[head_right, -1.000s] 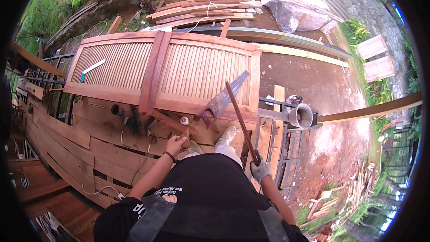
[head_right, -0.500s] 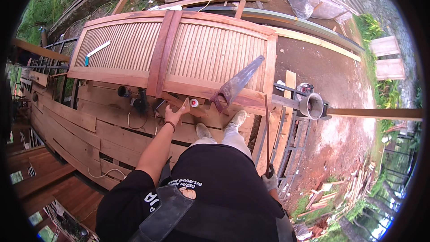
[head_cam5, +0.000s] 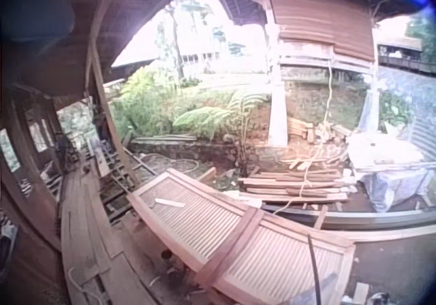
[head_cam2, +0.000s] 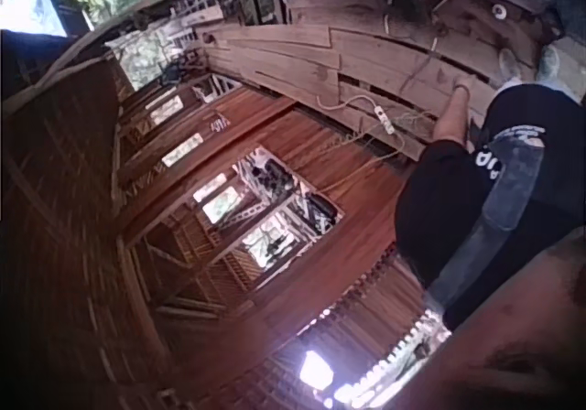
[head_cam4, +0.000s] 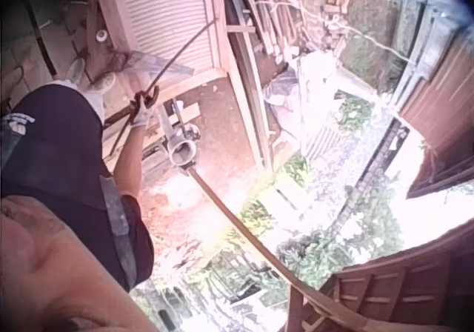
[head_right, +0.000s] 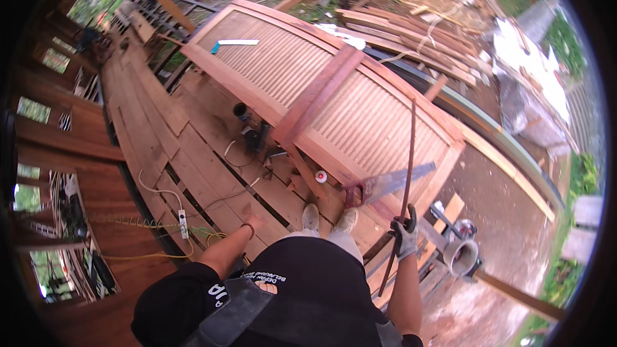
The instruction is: The person uses an angle grinder to smooth the edges of a wooden slatted panel, then measures and marks it with a ruler and pencil. They switch to a hand saw to cut along the marked line on the panel's frame.
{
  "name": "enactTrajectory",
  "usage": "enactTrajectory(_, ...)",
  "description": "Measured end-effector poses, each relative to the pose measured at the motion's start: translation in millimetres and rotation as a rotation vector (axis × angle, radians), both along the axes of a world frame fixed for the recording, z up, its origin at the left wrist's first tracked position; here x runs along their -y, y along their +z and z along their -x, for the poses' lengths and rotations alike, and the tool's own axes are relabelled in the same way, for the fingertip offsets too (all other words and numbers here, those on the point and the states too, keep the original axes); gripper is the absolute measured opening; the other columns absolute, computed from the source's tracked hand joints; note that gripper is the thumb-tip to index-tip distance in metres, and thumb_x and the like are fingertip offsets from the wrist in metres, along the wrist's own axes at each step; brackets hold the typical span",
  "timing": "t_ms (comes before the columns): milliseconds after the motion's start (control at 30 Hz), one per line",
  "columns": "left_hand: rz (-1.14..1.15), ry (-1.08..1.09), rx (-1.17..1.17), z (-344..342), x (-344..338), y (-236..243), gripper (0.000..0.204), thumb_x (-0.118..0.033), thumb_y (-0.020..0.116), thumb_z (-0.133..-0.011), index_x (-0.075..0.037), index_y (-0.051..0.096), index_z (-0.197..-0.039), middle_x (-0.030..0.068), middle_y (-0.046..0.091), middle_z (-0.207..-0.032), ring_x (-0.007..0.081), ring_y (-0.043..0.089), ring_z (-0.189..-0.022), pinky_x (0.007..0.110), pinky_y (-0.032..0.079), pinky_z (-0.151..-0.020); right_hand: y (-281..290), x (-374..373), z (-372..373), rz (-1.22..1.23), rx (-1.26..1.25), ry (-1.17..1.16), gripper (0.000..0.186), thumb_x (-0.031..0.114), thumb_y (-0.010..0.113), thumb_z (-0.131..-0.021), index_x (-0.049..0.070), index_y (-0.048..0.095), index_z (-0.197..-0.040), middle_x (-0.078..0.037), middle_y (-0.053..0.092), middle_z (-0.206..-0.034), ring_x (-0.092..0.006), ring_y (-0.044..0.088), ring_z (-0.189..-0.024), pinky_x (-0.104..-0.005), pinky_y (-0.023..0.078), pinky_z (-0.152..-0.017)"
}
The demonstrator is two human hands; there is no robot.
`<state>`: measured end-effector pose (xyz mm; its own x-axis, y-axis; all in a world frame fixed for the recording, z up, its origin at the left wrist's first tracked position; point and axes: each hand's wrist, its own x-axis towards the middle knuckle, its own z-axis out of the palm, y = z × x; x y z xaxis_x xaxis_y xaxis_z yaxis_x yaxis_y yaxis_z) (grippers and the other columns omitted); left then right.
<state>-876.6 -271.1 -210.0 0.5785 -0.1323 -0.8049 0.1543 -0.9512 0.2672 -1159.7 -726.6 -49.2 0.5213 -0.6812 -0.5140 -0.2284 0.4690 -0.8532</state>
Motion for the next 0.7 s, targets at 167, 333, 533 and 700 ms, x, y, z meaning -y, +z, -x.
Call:
enactTrajectory(167,0.193,0.355,0.087,44.1,-2.3,41.6,0.036,-0.031,0.065,-0.084,-0.001,0.071,-0.103,0.0167,0.072,-0.1,0.029,0.068,-0.096,0.036,0.051,-0.086,-29.4,66.8,-105.8,-0.056,0.011,0.144,0.081,0.007,0.064,-0.084,0.026,0.028,-0.153,-0.006,0.059,-0.079,-0.0142,0.054,-0.056,-0.0281,0.046,-0.046)
enactTrajectory(333,0.243,0.729,0.196,148.0,-16.1,84.3,0.035,-0.033,0.065,-0.085,-0.001,0.07,-0.098,0.0139,0.072,-0.091,0.0261,0.069,-0.089,0.035,0.051,-0.083,-79.7,65.4,-229.1,0.336,-0.343,0.171,0.103,0.025,0.081,-0.073,0.012,0.022,-0.156,-0.02,0.049,-0.142,-0.0317,0.052,-0.125,-0.0402,0.042,-0.104)
enactTrajectory(533,-0.062,0.48,0.087,259.5,-45.5,110.2,0.043,-0.043,0.057,-0.088,-0.003,0.072,-0.092,0.0139,0.072,-0.091,0.0296,0.068,-0.09,0.039,0.051,-0.083,-140.0,103.5,-313.5,0.45,-0.724,0.182,0.12,0.038,0.087,-0.063,0.014,0.016,-0.157,-0.02,0.04,-0.15,-0.0354,0.048,-0.132,-0.0433,0.039,-0.111)
enactTrajectory(700,-0.077,0.714,0.05,344.2,-76.4,85.3,0.041,-0.042,0.057,-0.088,-0.004,0.073,-0.093,0.0143,0.073,-0.089,0.0301,0.069,-0.088,0.04,0.051,-0.081,-184.6,102.3,-334.4,0.354,-0.425,0.068,0.109,0.026,0.083,-0.072,0.015,0.015,-0.157,-0.015,0.046,-0.144,-0.0307,0.053,-0.121,-0.0404,0.045,-0.102)
